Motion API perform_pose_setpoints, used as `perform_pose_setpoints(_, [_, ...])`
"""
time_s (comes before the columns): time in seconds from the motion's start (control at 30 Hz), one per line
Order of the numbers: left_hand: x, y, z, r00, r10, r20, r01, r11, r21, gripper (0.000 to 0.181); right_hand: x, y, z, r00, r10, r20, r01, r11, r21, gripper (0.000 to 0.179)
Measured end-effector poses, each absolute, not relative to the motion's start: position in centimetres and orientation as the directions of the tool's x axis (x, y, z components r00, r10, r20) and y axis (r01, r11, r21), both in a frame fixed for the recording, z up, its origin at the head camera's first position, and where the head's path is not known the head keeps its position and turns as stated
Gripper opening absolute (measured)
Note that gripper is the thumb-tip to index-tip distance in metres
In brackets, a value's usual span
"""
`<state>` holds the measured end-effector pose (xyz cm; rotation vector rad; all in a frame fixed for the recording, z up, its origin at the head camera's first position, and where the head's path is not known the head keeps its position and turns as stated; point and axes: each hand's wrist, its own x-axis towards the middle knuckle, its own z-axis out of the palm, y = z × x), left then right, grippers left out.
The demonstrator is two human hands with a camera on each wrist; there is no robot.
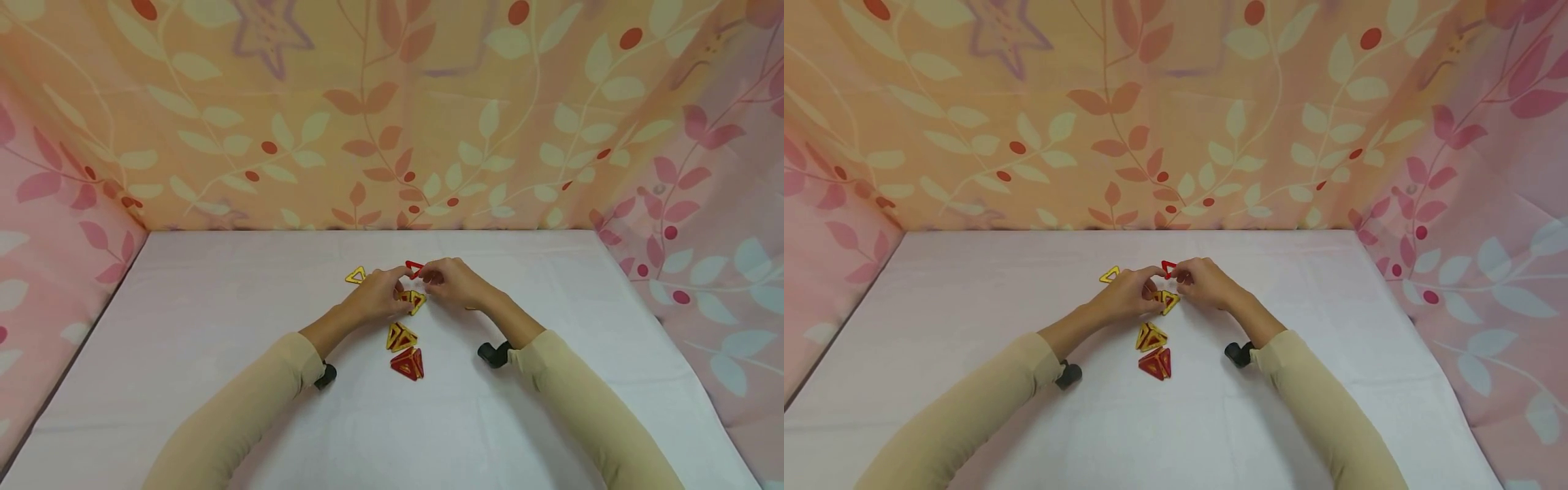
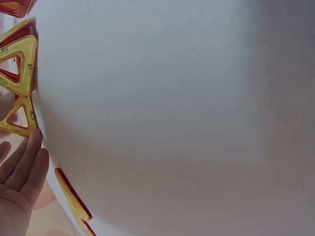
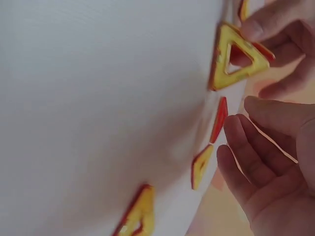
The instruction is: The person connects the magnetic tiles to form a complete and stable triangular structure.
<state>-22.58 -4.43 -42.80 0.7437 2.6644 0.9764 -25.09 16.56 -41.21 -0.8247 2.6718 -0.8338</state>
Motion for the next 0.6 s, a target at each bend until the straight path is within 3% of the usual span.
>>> perform_pose_setpoints(0.6, [-22.5,-4.5,-42.8,-0.864,0.502,-0.034,0.355,0.657,0.665,0.066,-29.2,15.3,-40.7,-0.884,-0.464,-0.057,-0.359,0.751,-0.554,0.029])
